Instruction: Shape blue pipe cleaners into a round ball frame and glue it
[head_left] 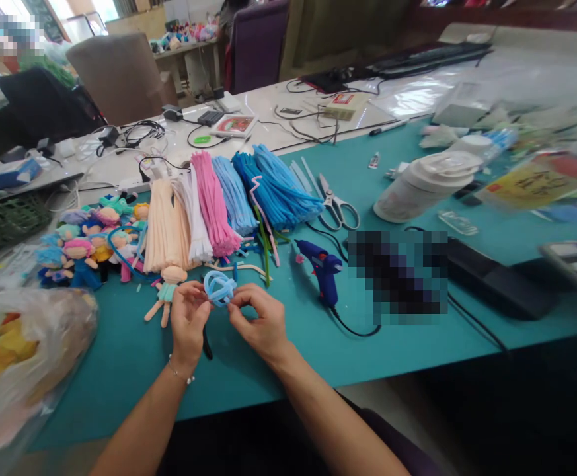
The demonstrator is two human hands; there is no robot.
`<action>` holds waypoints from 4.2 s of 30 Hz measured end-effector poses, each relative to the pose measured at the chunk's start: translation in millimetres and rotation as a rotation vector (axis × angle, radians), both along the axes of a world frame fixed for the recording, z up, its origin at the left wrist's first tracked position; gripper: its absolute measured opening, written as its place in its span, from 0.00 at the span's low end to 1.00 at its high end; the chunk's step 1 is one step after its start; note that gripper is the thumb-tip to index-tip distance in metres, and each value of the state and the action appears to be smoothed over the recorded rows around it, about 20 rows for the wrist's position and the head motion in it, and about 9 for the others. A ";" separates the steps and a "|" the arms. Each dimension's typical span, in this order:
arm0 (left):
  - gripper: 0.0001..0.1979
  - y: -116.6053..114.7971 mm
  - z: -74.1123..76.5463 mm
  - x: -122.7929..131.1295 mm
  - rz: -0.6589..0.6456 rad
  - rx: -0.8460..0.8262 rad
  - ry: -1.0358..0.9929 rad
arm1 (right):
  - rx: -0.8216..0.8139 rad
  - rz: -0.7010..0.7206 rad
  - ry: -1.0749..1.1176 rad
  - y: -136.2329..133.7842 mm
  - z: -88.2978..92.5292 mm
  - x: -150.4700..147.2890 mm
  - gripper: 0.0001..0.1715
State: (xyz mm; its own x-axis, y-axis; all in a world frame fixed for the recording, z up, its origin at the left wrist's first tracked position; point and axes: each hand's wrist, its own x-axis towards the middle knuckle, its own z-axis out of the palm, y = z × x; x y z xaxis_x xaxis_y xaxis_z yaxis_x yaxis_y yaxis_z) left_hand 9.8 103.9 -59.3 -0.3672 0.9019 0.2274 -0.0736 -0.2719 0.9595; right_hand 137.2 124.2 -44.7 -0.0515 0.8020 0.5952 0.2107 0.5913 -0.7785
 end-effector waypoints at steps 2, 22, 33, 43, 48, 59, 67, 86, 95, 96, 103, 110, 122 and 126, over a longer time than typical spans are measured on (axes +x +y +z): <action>0.05 -0.9 2.3 -2.5 0.023 0.035 0.094 | 0.028 0.025 -0.028 0.2 -1.2 -0.2 0.09; 0.09 1.8 5.1 -3.3 -0.033 -0.097 0.275 | -0.015 0.029 -0.036 0.2 -4.1 -1.2 0.09; 0.08 0.3 5.3 -2.6 -0.065 -0.089 0.258 | -0.038 0.021 -0.055 -0.7 -2.6 -0.8 0.09; 0.07 -0.6 5.4 -4.0 -0.087 -0.102 0.259 | -0.074 0.024 -0.047 -0.5 -0.9 -1.2 0.09; 0.09 0.7 5.9 -2.5 -0.076 -0.102 0.229 | -0.075 0.043 -0.045 -0.7 1.3 0.3 0.09; 0.07 -2.2 5.0 -3.3 -0.123 -0.072 0.260 | -0.064 0.026 -0.044 0.8 -2.0 -0.2 0.09; 0.08 -2.5 6.5 -4.1 -0.119 -0.087 0.289 | -0.087 0.013 -0.038 0.5 -1.7 -0.7 0.09; 0.10 2.2 -0.4 -2.1 -0.186 -0.263 -0.103 | -0.154 0.044 -0.021 1.2 0.1 2.8 0.04; 0.12 7.1 3.4 -0.7 -0.154 -0.250 -0.301 | -0.378 0.076 0.311 4.6 -2.7 6.1 0.04; 0.12 7.8 2.9 -1.1 -0.152 -0.247 -0.345 | -0.446 0.106 0.360 5.7 -4.3 6.4 0.07; 0.11 8.6 -1.9 -1.2 -0.206 -0.284 -0.489 | -0.950 0.443 0.609 8.1 -7.8 2.6 0.14; 0.11 7.2 -2.7 2.6 -0.252 -0.306 -0.530 | -0.952 0.489 0.675 5.0 -4.3 0.0 0.20; 0.09 4.6 5.7 2.2 -0.222 -0.252 -0.403 | -0.724 0.359 0.521 4.9 -4.7 2.0 0.22; 0.09 3.2 4.2 0.9 -0.224 -0.227 -0.290 | -0.685 0.349 0.482 3.7 -2.3 2.2 0.23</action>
